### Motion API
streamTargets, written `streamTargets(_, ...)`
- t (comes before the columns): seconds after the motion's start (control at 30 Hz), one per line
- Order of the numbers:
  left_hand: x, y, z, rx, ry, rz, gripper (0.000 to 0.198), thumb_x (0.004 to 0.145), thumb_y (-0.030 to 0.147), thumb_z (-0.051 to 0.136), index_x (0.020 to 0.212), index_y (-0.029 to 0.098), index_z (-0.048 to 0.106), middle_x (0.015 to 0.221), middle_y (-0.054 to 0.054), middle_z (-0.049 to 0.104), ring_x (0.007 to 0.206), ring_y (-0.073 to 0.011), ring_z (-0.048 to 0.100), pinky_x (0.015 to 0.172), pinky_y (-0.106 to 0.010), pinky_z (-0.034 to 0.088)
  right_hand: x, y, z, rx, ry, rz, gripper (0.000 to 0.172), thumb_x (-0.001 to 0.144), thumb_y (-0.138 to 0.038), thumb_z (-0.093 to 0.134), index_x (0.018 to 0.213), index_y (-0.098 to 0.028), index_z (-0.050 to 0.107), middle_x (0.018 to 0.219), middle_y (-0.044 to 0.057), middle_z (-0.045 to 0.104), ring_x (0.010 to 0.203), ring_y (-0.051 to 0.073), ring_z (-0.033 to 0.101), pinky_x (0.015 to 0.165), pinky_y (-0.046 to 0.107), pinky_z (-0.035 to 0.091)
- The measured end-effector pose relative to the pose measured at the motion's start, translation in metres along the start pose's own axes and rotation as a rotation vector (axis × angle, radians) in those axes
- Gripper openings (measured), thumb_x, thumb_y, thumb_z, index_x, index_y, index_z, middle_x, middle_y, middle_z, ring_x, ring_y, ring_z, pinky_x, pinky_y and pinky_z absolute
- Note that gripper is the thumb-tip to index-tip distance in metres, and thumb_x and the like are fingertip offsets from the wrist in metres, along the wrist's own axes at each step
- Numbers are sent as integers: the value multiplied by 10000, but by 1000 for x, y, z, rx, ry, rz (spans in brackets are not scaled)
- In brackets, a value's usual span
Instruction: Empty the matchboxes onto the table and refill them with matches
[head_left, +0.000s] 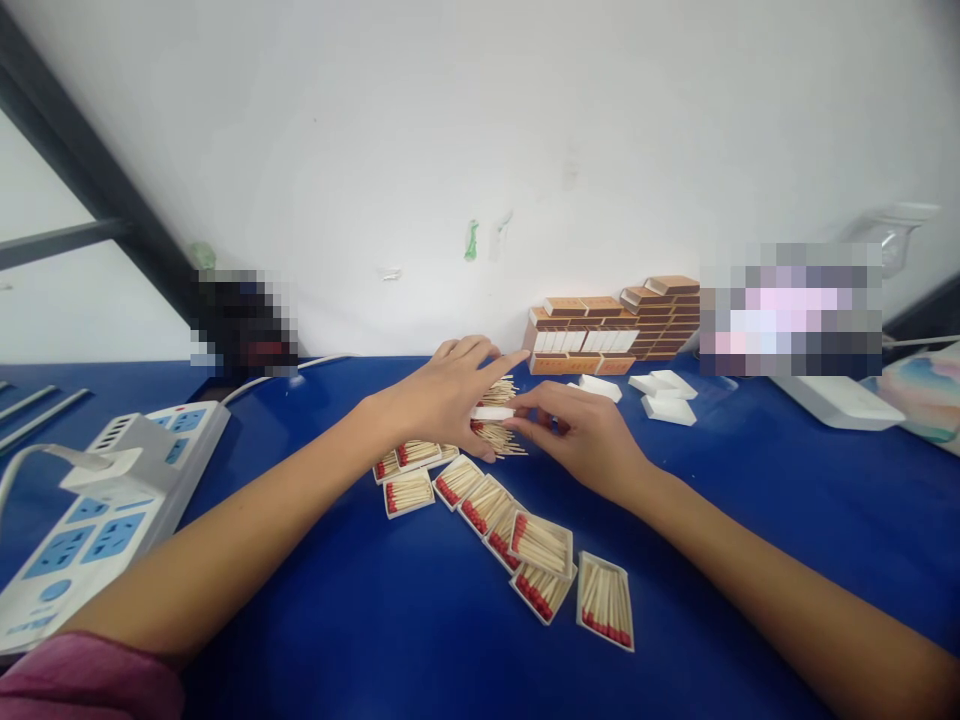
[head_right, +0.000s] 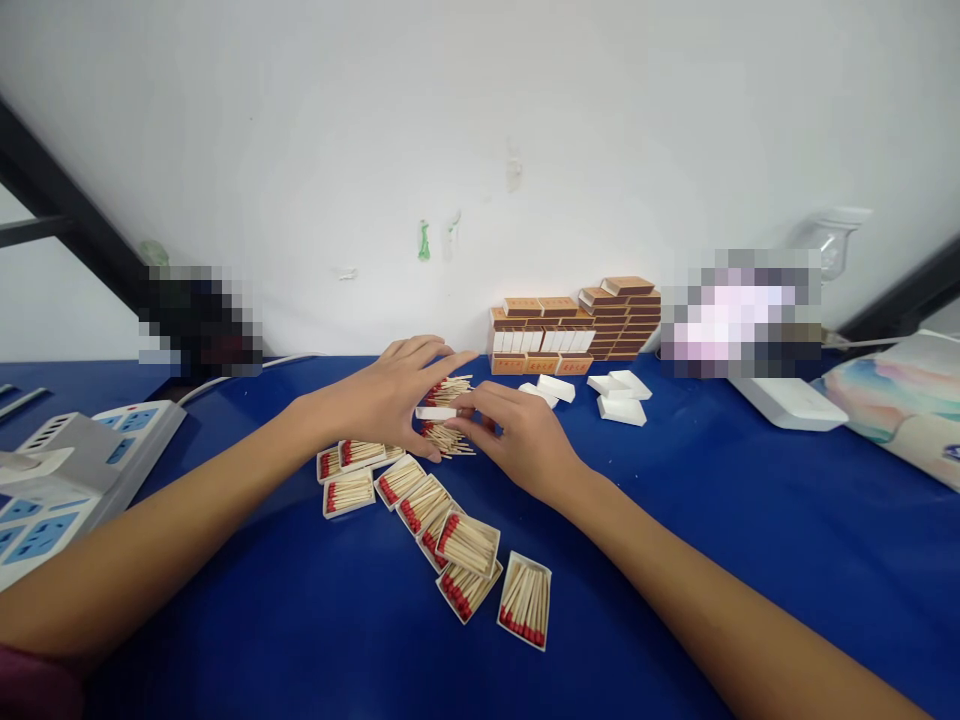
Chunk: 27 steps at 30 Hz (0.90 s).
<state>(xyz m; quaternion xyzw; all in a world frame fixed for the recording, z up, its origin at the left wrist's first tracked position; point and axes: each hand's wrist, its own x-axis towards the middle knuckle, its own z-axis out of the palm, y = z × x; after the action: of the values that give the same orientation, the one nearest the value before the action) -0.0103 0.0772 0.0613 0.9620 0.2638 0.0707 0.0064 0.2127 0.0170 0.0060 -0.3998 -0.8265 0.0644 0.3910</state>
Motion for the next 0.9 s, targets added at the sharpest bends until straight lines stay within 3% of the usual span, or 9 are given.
streamTargets(0.1,-2,-6,-12,-11,36,-39,1002,696,684,803,1494,182,465,1379,-162,548,1303,-349,455,1097,-456,385,0,-1,-3,-14,21,-12,204,1011,-407,644,1031,-232,747,842,38,716,648,155,580,628,310,477)
streamTargets(0.17,-4,-10,-23,2,43,-80,689,720,660,794,1189,173,663,1189,-132,636,1152,-313,531,987,-406,425,1,0,-8,-42,41,12,195,1010,-408,641,1033,-244,745,859,42,730,646,159,582,631,321,477)
streamTargets(0.27,-5,-12,-33,-53,-126,-111,310,819,509,756,828,200,734,840,-59,664,826,-209,582,749,-323,407,3,3,-17,-97,90,67,199,1000,-425,644,1037,-256,742,876,51,746,644,170,588,644,345,478)
streamTargets(0.37,-3,-8,-33,-122,-252,-147,194,799,411,791,814,217,790,710,-17,658,626,-144,529,636,-306,349,4,11,-26,-153,128,112,221,988,-447,648,1028,-250,740,833,57,734,650,186,601,648,360,472)
streamTargets(0.5,0,1,-26,-171,-368,-181,168,766,369,833,816,210,821,663,-9,685,554,-123,513,592,-301,330,5,20,-35,-200,159,126,234,993,-451,635,1029,-245,740,835,60,728,650,192,604,633,362,457)
streamTargets(0.9,-2,4,-24,-213,-464,-197,63,741,213,773,790,195,808,668,-9,688,551,-113,530,544,-268,318,7,30,-42,-252,132,188,235,963,-462,654,935,-240,729,836,62,748,670,200,622,643,351,454)
